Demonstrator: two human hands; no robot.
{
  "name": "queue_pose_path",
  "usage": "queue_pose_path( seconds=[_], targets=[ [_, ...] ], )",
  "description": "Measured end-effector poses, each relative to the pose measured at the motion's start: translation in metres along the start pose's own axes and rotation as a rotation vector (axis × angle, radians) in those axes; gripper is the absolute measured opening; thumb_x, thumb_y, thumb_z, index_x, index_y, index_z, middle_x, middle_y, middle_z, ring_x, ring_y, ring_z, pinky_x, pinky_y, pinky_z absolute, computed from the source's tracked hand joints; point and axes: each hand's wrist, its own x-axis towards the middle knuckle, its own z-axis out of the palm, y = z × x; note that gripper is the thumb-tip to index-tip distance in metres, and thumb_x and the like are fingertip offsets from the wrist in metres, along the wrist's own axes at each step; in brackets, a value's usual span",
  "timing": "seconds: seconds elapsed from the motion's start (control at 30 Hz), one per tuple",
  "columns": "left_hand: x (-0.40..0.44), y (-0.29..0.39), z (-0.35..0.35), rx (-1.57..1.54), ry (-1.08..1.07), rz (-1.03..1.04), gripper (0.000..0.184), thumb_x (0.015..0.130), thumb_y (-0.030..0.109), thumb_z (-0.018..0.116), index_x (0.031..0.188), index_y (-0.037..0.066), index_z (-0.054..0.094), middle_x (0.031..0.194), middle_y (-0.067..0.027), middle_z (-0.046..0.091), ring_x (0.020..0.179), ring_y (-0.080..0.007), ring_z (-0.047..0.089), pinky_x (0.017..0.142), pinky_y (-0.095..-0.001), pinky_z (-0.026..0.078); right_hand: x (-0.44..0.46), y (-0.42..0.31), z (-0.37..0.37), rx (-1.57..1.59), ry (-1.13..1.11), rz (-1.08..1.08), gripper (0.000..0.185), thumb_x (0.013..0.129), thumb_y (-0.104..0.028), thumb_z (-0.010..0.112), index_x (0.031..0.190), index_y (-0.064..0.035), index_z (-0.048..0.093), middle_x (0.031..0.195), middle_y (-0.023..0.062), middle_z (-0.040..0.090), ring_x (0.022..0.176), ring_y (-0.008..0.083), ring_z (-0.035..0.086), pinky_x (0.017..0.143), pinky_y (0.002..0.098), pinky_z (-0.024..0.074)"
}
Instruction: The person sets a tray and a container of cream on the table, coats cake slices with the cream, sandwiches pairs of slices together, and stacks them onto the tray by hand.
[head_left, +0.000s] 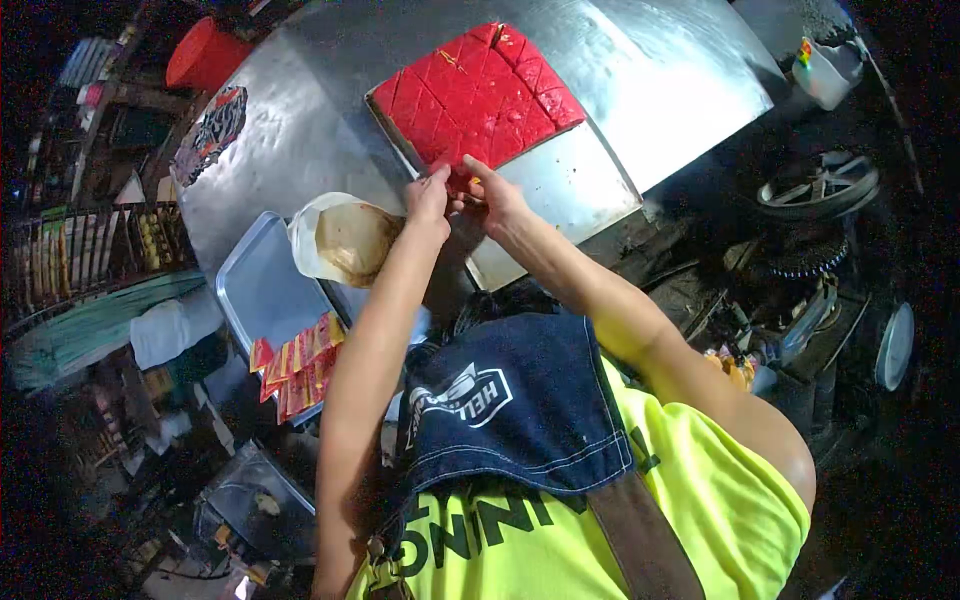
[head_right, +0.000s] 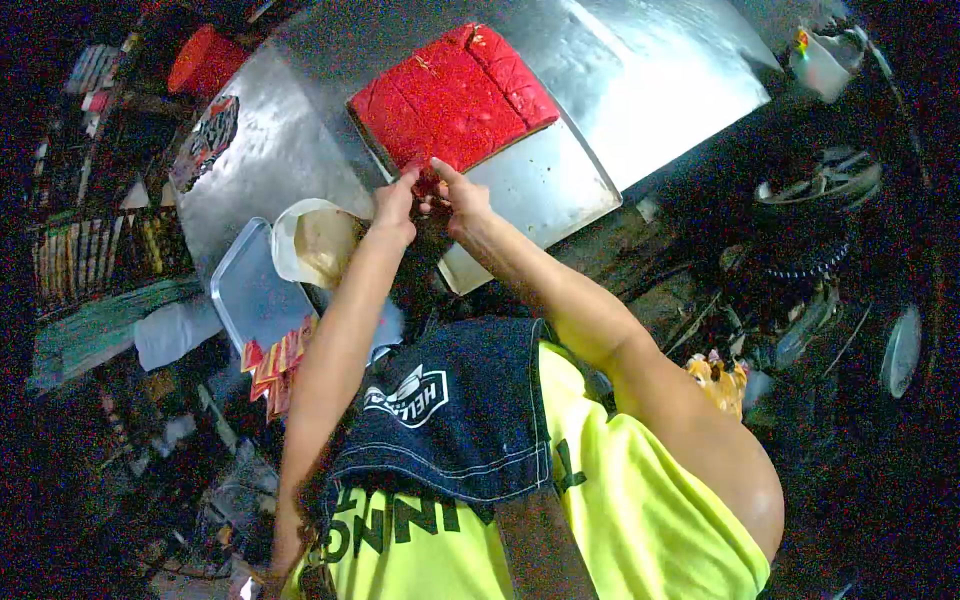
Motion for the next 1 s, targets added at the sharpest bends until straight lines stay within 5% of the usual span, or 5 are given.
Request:
queue_pose_path(
  seconds=[0.23, 0.4, 0.7, 0.87, 1.0],
  targets=[
    [-0.048, -0.017, -0.018, -0.130, -0.098, 0.221, 0.027, 0.094, 0.012, 0.071, 0.118, 0.004, 0.064, 0.112, -0.0072, 0.070, 0.105, -0.0215, 0.065, 0.099, -0.0372, 0.048, -0.045, -0.004, -0.033, -0.285, -0.256, -0.164, 0.022, 0.090, -0.023, 0.076, 0.101, -0.0058, 0.067, 0.078, 0.0005, 0.062, 0.070, 0.0119, 0.061, 0.060, 0.0276, 0.0498],
    [-0.090, -0.016, -0.062, -0.185, -0.486, 0.318, 0.032, 0.098, 0.012, 0.069, 0.127, 0.002, 0.062, 0.117, -0.0035, 0.069, 0.104, -0.0113, 0.063, 0.096, -0.0293, 0.049, -0.082, -0.003, -0.052, -0.662, -0.396, -0.293, 0.024, 0.091, -0.023, 0.074, 0.108, -0.0066, 0.069, 0.085, -0.0008, 0.067, 0.074, 0.0081, 0.062, 0.069, 0.0268, 0.0512],
    [-0.171, -0.001, -0.239, -0.114, -0.212, 0.456, 0.033, 0.098, 0.014, 0.069, 0.127, -0.002, 0.064, 0.112, -0.0031, 0.070, 0.100, -0.0117, 0.063, 0.092, -0.0273, 0.048, -0.128, 0.088, 0.044, -1.243, -0.394, -0.613, 0.041, 0.086, -0.031, 0.080, 0.107, 0.0022, 0.069, 0.079, 0.0080, 0.069, 0.066, 0.0129, 0.060, 0.063, 0.0283, 0.0495],
    [-0.207, -0.005, -0.309, -0.010, -0.001, 0.543, 0.036, 0.099, 0.018, 0.069, 0.129, 0.000, 0.063, 0.112, -0.0021, 0.069, 0.094, -0.0103, 0.062, 0.087, -0.0263, 0.049, -0.072, 0.155, 0.086, -1.774, -0.145, -1.474, 0.046, 0.079, -0.041, 0.079, 0.102, -0.0024, 0.068, 0.090, 0.0170, 0.068, 0.083, 0.0346, 0.069, 0.076, 0.0456, 0.0540],
    [-0.223, -0.005, -0.344, -0.058, -0.048, 0.417, 0.040, 0.098, 0.018, 0.070, 0.132, -0.002, 0.060, 0.115, -0.0036, 0.069, 0.097, -0.0108, 0.063, 0.087, -0.0259, 0.051, -0.043, 0.166, 0.088, -2.077, -0.073, -1.445, 0.045, 0.080, -0.041, 0.076, 0.104, -0.0036, 0.067, 0.104, 0.0146, 0.067, 0.098, 0.0358, 0.068, 0.084, 0.0472, 0.0542]
  ],
)
